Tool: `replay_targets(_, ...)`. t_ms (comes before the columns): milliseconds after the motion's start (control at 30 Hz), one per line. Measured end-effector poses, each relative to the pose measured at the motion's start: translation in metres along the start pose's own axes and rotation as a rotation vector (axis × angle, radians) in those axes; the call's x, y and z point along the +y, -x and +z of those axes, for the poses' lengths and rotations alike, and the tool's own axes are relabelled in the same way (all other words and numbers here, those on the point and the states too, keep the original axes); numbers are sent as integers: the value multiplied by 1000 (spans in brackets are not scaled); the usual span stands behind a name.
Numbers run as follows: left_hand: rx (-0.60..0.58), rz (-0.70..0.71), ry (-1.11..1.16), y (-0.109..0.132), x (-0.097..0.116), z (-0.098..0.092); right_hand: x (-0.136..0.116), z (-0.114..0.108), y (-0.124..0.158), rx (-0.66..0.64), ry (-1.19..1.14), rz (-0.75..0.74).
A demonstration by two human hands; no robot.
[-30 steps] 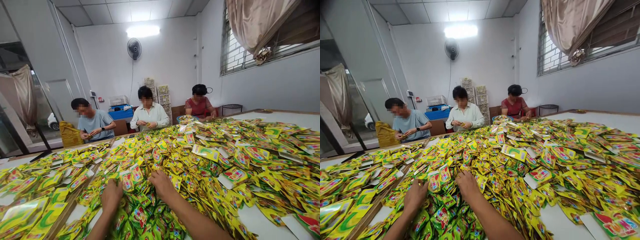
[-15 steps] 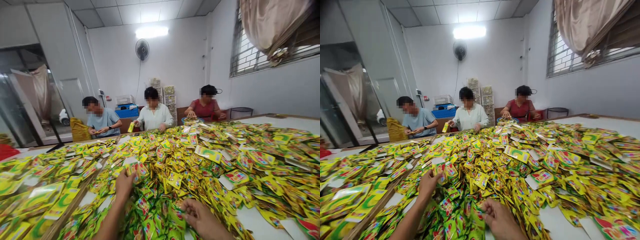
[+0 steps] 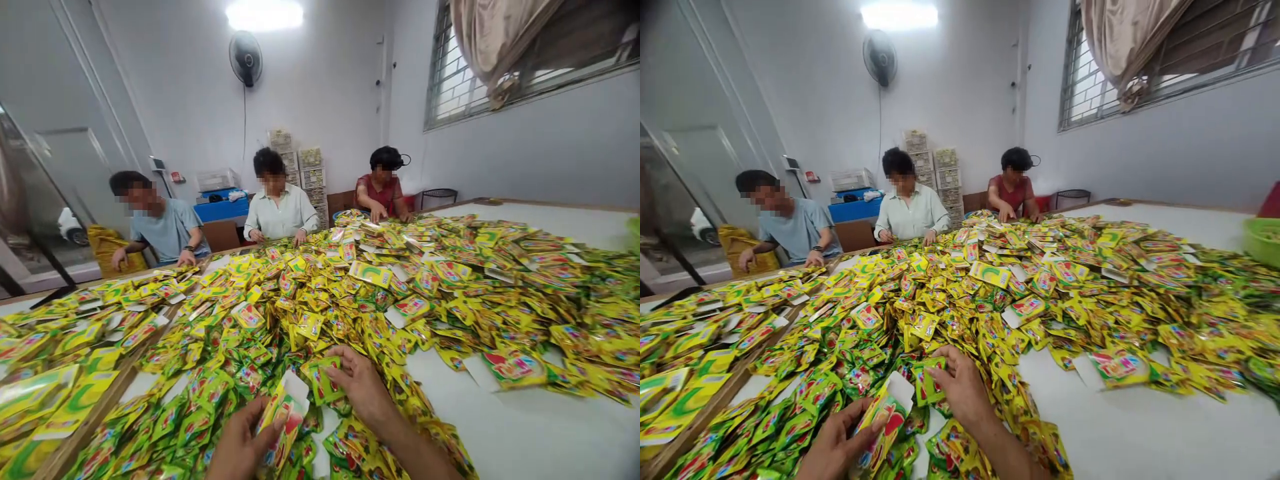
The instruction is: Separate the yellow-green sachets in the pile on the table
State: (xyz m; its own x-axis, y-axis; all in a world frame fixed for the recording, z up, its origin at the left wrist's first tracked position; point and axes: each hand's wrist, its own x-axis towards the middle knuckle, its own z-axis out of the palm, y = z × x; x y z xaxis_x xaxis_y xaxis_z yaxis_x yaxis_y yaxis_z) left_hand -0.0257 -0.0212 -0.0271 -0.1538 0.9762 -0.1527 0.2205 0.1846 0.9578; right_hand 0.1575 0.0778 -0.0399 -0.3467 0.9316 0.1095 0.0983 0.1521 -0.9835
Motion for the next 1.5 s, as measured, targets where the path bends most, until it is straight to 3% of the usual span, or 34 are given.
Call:
replay_targets(100,-126,-57,157,-1,1,11,-2,6,2,2,-59,-5)
replay_targets(233,-94,-132,345,4,0,17,-4,10,9,-122,113,16)
replay_targets(367,-144,-191,394,8,-4,18,0,5,13,-265,161,15)
replay_targets(667,-49,-254,546,2,-13,21,2,18,10,-140,92,21)
replay_targets(767,-12,-273,595,1,-13,21,-6,13,4,-31,304,-98)
replay_targets(867,1,-277,622,-1,-15,19,-6,9,-2,103,659,-163)
replay_targets(933,24,-275,626,-2,-17,17,-3,10,-4,88,878,-155)
replay_targets(1000,60,-274,616,-3,-18,15,1,11,-5,61,942,-129)
replay_targets(1167,78,-268,574,-2,-14,10,3,1,-6,95,582,-102)
replay_targets(1300,79,-240,563,-1,-8,11,0,-1,-3,-31,170,-10)
replay_targets(1400,115,-216,583,0,-5,13,-1,3,2,-146,59,28)
replay_targets(1500,130,-206,568,2,-3,13,-3,3,3,-152,17,-14)
